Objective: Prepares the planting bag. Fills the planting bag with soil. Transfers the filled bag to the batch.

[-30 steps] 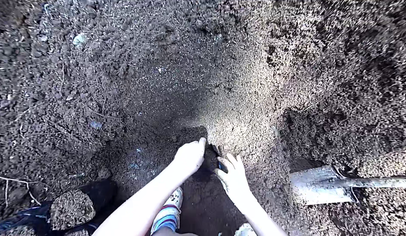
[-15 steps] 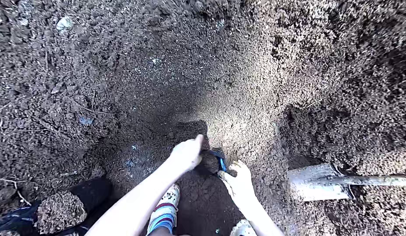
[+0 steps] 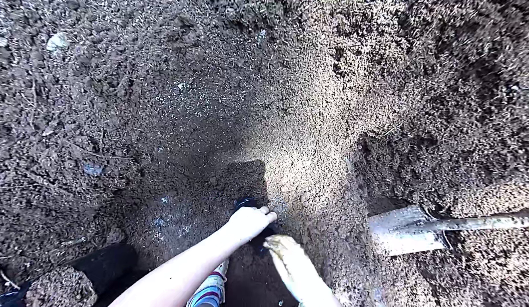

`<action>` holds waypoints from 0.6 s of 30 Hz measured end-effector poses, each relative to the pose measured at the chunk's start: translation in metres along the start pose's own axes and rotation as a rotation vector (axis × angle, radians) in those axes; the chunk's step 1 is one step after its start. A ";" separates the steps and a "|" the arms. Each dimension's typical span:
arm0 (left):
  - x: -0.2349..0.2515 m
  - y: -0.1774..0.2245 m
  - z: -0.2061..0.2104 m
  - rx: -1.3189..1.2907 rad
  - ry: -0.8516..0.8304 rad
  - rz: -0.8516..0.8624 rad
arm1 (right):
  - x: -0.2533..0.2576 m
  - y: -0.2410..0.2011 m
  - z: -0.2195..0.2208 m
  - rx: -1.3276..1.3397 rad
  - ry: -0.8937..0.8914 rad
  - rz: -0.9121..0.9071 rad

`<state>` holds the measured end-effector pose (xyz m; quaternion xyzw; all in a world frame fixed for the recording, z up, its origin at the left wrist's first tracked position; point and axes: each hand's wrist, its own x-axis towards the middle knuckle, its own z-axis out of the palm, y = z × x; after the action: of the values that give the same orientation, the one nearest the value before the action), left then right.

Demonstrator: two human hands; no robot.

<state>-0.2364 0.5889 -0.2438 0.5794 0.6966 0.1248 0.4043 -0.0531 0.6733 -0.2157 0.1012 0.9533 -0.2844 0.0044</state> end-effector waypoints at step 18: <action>-0.007 0.021 0.053 -0.060 -0.085 0.245 | 0.027 -0.030 0.062 -0.183 -1.035 0.495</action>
<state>-0.1841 0.5734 -0.2611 0.6524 0.5989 0.1692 0.4325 -0.0887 0.6203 -0.2530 0.1680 0.7956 -0.2038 0.5452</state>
